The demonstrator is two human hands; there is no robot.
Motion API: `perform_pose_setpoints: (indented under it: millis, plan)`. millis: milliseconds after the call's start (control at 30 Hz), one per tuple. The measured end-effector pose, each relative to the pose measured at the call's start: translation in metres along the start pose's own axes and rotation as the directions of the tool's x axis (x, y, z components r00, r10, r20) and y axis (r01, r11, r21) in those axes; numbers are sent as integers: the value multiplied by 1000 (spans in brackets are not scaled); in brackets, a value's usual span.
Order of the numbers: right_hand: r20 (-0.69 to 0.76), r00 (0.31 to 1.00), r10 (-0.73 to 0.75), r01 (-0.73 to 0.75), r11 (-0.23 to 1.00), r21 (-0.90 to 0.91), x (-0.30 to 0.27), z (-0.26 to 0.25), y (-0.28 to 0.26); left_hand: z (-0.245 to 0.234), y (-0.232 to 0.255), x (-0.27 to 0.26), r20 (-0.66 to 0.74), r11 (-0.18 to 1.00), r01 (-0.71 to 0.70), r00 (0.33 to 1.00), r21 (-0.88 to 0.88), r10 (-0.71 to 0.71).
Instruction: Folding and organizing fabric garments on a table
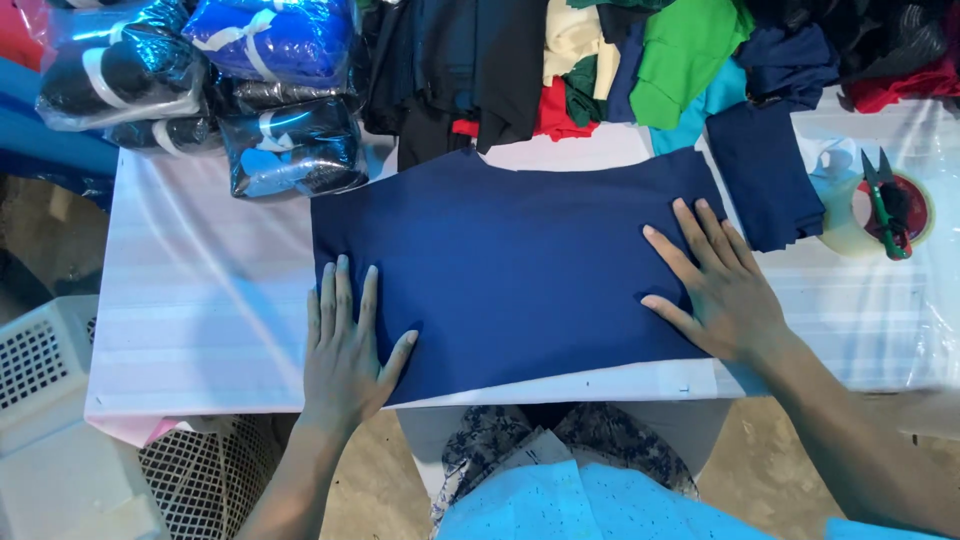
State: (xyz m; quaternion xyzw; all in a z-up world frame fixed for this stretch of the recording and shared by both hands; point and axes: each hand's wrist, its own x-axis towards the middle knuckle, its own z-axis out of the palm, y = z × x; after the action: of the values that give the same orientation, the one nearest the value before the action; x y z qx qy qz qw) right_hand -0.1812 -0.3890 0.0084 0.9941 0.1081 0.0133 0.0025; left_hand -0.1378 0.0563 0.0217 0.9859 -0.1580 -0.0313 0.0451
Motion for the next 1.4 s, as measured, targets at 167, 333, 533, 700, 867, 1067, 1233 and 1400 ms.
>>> perform_pose_setpoints:
  millis: [167, 333, 533, 700, 867, 1067, 1233, 1400]
  plan:
    - [16, 997, 72, -73, 997, 33, -22, 3, -4, 1, -2, 0, -5, 999, -39, 999, 20, 39]
    - [107, 987, 119, -123, 992, 28, -24, -1, -6, 10, -5, 0, -9, 1000, 3, 1000, 17, -3]
    - [163, 978, 129, -153, 978, 144, -13, -11, -1, 12, -12, -6, 0, 999, 21, 1000, 31, -21]
    - [52, 967, 248, -249, 896, 367, 10, -14, 31, 2, -7, -9, -121, 1000, -22, 992, -1, 22]
    - [139, 918, 371, -395, 878, 271, 28, -18, 29, 1, -10, -14, -147, 1000, 6, 989, 17, -3]
    - [-23, 917, 399, -357, 844, 400, 54, -17, 5, -14, -15, 20, -279, 999, -49, 959, 13, 50]
    - [-175, 981, 78, 32, 835, 549, 100, -2, -29, 24, -67, 97, -371, 988, -149, 917, 29, 149]
    - [-102, 981, -167, 195, 823, 533, 165, -6, -78, 37, -78, 128, -407, 990, -81, 905, 119, 123]
